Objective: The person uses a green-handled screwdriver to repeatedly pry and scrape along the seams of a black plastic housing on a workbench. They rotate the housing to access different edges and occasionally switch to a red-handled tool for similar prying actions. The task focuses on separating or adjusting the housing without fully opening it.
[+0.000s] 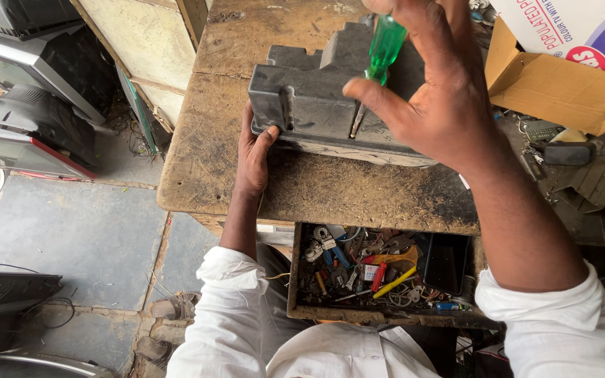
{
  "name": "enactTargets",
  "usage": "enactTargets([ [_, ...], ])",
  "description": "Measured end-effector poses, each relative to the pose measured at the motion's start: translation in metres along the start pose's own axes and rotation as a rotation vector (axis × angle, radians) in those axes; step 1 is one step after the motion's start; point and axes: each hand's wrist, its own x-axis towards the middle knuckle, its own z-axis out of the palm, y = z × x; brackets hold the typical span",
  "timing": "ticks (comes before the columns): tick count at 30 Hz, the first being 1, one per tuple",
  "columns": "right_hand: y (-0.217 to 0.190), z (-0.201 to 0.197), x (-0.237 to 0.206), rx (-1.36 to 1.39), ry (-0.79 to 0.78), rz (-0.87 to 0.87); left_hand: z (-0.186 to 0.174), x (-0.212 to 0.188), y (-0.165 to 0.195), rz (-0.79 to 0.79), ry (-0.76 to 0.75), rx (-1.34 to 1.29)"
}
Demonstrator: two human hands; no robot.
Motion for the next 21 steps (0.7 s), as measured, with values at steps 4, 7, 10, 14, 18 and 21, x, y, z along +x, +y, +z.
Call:
enactTargets([
  [4, -0.001, 0.0, -0.004, 0.337, -0.049, 0.076, 0.0, 0.0, -0.001, 0.013, -0.008, -0.017],
  [7, -0.001, 0.0, -0.008, 0.191, -0.039, -0.024, 0.0, 0.001, -0.002, 0.015, -0.007, -0.023],
  [10, 0.0, 0.0, -0.009, 0.016, 0.016, -0.056, 0.0, 0.001, -0.002, -0.002, -0.004, -0.019],
  [14, -0.003, -0.001, -0.01, 0.305, -0.049, 0.057, 0.0, 0.001, -0.001, 0.027, -0.016, -0.032],
  [18, -0.006, -0.001, -0.01, 0.081, -0.002, 0.013, 0.001, 0.0, 0.0, 0.018, -0.019, -0.03],
  [21, -0.009, -0.002, -0.012, 0.304, -0.022, 0.022, 0.0, 0.0, -0.001, 0.023, -0.016, -0.03],
])
